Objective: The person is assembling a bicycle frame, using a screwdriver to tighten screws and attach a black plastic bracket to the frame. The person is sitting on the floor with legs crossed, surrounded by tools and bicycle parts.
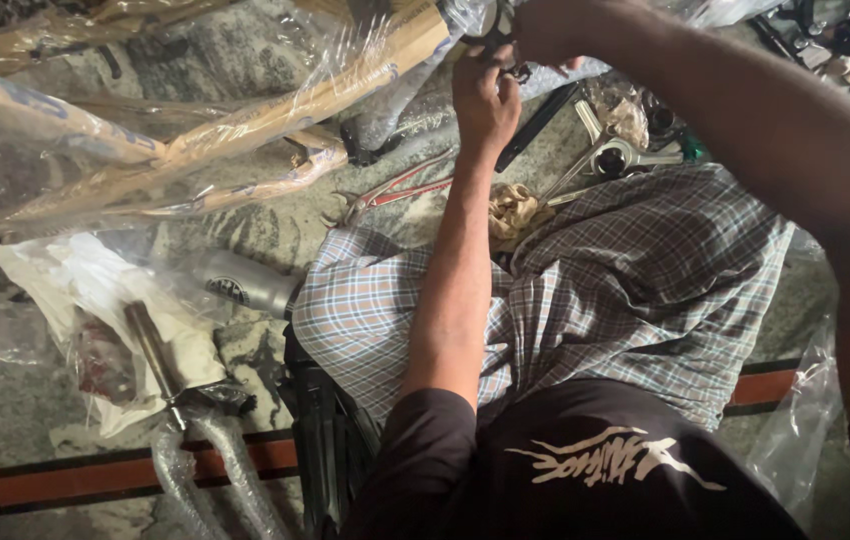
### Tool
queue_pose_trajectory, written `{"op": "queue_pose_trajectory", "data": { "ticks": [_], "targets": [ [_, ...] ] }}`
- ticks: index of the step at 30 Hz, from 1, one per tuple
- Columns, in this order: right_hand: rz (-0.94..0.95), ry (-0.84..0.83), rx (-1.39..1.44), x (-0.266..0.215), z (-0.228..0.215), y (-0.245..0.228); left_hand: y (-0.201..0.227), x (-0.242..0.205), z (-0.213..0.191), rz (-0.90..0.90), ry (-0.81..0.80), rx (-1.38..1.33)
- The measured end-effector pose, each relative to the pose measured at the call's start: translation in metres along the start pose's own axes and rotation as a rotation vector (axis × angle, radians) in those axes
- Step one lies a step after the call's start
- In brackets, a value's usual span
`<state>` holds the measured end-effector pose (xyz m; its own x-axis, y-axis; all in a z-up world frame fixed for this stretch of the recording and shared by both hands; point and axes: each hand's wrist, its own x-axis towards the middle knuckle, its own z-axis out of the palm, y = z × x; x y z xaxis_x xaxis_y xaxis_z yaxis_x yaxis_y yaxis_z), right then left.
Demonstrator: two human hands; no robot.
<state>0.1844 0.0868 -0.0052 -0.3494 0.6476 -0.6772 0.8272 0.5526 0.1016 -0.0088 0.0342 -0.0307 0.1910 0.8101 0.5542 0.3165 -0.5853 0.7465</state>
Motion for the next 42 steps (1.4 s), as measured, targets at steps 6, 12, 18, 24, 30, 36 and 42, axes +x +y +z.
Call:
{"op": "queue_pose_trajectory", "data": {
  "ticks": [6, 12, 18, 24, 30, 36, 42],
  "targets": [
    [0.300, -0.116, 0.538, -0.003, -0.004, 0.003, 0.009, 0.008, 0.004, 0.021, 0.025, 0.024],
    [0.418, 0.178, 0.506, -0.076, -0.059, -0.034, 0.002, 0.009, 0.006, 0.053, -0.008, 0.076],
    [-0.086, 0.678, 0.301, -0.120, -0.094, -0.047, -0.002, 0.004, 0.010, 0.110, 0.037, 0.066],
    [-0.095, 0.429, -0.060, -0.124, -0.095, -0.054, -0.002, 0.002, 0.005, 0.102, -0.012, 0.099],
    [0.107, 0.367, 0.351, -0.080, -0.090, -0.050, 0.000, 0.010, 0.005, 0.051, -0.023, 0.040],
    [0.348, 0.148, 0.438, -0.065, -0.091, -0.055, -0.004, 0.010, 0.005, 0.030, -0.081, -0.021],
    [0.365, 0.327, 0.400, -0.051, -0.092, -0.083, 0.008, 0.001, -0.014, -0.125, 0.008, -0.145]
  ]
}}
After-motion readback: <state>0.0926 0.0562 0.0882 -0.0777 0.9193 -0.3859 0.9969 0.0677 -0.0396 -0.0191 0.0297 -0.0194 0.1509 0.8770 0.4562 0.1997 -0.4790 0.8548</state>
